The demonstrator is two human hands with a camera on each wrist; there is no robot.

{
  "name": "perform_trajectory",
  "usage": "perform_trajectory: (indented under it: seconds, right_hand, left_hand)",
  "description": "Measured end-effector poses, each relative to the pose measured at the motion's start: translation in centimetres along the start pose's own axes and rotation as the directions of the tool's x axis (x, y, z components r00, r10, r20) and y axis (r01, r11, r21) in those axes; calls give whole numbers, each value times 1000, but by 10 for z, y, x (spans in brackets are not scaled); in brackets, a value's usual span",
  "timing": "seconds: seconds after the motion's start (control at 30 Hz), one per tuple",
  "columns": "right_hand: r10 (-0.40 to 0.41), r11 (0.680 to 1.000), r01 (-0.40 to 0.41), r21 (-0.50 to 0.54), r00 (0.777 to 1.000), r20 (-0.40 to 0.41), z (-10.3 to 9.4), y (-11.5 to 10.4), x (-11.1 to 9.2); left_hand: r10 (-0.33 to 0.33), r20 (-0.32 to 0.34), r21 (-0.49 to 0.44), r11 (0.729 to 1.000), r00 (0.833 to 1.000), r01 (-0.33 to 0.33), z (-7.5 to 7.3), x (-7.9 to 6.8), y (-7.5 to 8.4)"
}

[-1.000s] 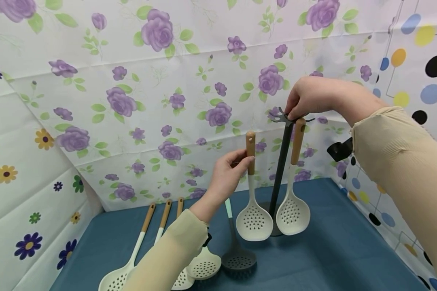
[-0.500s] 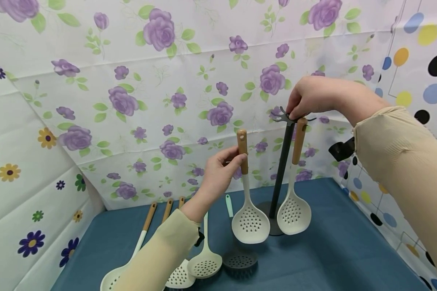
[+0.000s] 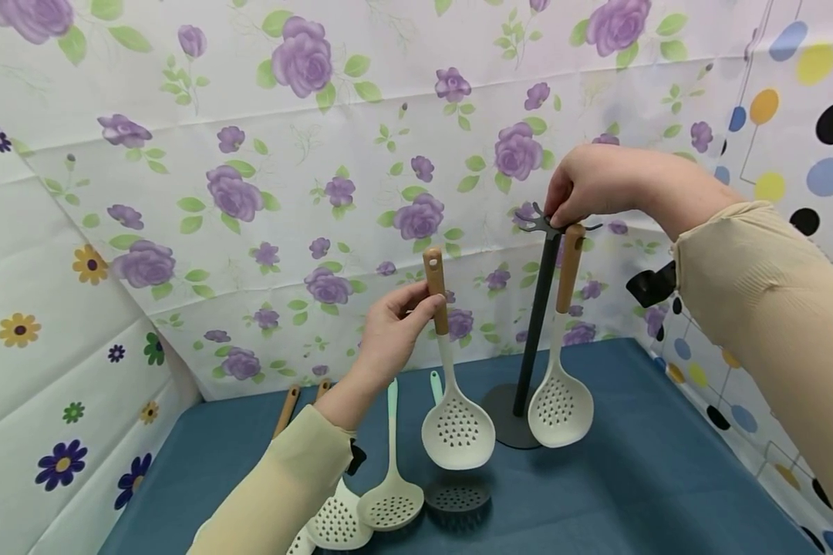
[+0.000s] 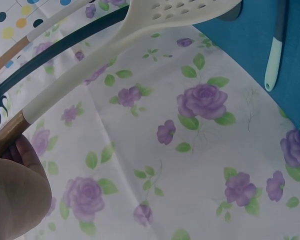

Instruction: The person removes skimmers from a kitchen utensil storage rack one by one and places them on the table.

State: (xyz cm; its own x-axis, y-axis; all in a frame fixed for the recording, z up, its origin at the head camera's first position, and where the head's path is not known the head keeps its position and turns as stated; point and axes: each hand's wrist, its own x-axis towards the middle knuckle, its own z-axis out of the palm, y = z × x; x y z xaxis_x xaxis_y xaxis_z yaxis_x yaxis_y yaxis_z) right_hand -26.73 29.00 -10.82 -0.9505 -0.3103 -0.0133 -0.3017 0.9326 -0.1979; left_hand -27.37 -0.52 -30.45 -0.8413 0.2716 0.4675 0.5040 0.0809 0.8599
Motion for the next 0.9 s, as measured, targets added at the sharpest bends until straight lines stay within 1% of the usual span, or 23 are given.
perform_trajectory:
  seconds: [0.17,0.6,0.73,0.83,0.9]
  right_hand:
    - [8,1000,-8,-1,1000,4,0,0,0]
    - [4,1000,-4,22,1000,2,1,0,-1]
    - [2,1000,-2,22,1000,0,1,0,-1]
    - [1,1000,-1,19,1000,-1,1,0,-1]
    - [1,1000,-1,18,1000,1,1,0,-1]
  left_hand:
    - [-11,-24,21,1000,1000,11,-10,-3,0]
    - [-22,-1,19,1000,1000,22,-38,-12,-1]
    - [-25,-8,23,999,1000,25,-47,-15,0]
    - [-22,-15,42,999,1000,23,-54,-17,1]
    - [-31,-18,53,998,999,32,-60,-18,1]
